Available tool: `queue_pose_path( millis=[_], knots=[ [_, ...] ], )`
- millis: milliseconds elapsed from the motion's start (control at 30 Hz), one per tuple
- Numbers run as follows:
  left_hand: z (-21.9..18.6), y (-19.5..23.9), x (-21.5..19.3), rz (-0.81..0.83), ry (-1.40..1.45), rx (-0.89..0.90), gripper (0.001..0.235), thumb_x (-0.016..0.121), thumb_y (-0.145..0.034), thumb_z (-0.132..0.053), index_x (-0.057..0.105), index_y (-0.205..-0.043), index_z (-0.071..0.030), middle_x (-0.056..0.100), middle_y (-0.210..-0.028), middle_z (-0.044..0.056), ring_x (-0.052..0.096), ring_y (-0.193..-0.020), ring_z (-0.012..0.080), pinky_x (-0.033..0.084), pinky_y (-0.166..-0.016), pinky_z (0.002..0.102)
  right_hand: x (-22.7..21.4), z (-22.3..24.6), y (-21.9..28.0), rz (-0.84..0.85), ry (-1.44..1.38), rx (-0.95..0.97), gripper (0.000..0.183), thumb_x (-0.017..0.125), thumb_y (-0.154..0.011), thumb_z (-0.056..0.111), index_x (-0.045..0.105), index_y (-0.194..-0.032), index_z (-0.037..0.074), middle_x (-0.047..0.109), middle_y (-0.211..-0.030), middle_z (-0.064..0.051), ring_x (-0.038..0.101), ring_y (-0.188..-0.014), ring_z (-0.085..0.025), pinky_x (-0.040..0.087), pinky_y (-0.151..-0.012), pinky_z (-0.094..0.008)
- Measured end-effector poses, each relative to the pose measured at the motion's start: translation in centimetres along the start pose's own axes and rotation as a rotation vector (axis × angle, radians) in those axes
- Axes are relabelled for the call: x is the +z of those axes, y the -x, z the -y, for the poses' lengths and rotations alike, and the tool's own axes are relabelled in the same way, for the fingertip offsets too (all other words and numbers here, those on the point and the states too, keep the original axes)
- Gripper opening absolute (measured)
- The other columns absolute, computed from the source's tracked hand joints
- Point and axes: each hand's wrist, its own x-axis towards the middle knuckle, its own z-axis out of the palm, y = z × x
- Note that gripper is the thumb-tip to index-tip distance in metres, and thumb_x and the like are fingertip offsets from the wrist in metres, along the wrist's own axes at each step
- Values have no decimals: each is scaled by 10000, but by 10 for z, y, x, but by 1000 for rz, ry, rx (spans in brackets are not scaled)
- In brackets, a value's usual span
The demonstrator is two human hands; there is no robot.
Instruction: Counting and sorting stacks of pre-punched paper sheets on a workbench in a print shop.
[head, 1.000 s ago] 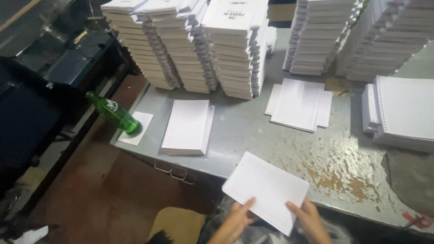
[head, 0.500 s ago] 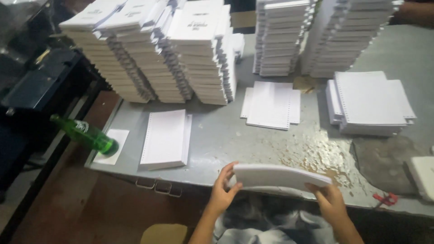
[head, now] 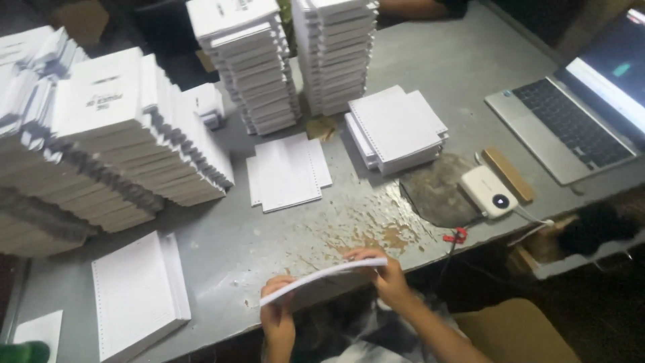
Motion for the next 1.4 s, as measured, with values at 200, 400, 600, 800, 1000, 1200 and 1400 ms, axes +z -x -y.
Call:
queue_pose_path(
  millis=[200,400,600,800,1000,1200,1400],
  knots=[
    [103,66,-33,-190,-399,-534,543,698,-903,-240,575,-1363,20,644,-1376,210,596,-1293,292,425,-1122,396,-1,-6,1,-65,130,347,344,779,-808,65,757,-1149,105,788,-1171,-69,707,-1153,-228,528,-1015,-343],
    [97,48,-29,-96,-298,-455,522,673,-926,-194,521,-1402,-43,624,-1387,187,574,-1317,261,401,-1147,360,0,-13,-4,-61,78,406,337,764,-804,1,767,-1130,89,798,-1152,-86,730,-1100,-234,601,-936,-332],
    [49,25,-13,-26,-203,-159,287,579,-1011,-177,571,-1251,-20,630,-1255,143,578,-1249,283,410,-1146,400,1,-4,-3,-45,42,161,90,710,-918,118,632,-961,122,772,-1046,-130,733,-1105,-320,562,-980,-444],
    [118,55,-43,-26,-562,-459,625,714,-886,-374,563,-1319,52,671,-1292,267,626,-1258,373,463,-1084,423,-19,-76,18,-40,353,610,313,742,-827,97,742,-1140,93,778,-1097,-71,721,-1044,-211,604,-896,-328],
    [36,10,-20,-6,-256,-415,347,688,-925,-160,658,-1255,-58,718,-1259,109,639,-1270,250,443,-1154,351,-10,15,-17,76,175,455,227,717,-854,47,689,-1020,200,791,-1218,-28,695,-1225,-222,632,-931,-367],
    [72,27,-23,-137,-283,-720,466,694,-903,-308,613,-1295,-70,734,-1287,130,652,-1265,253,431,-1141,363,-11,-13,-7,51,162,185,154,619,-921,59,672,-1047,130,757,-1112,-88,706,-1162,-268,519,-1025,-406],
    [44,18,-17,-6,-216,-236,291,579,-1014,-225,580,-1251,-57,648,-1219,126,612,-1210,264,440,-1099,374,-3,-14,-3,-4,140,286,178,643,-885,7,672,-1014,126,762,-1110,-80,700,-1144,-244,614,-977,-365]
  ],
)
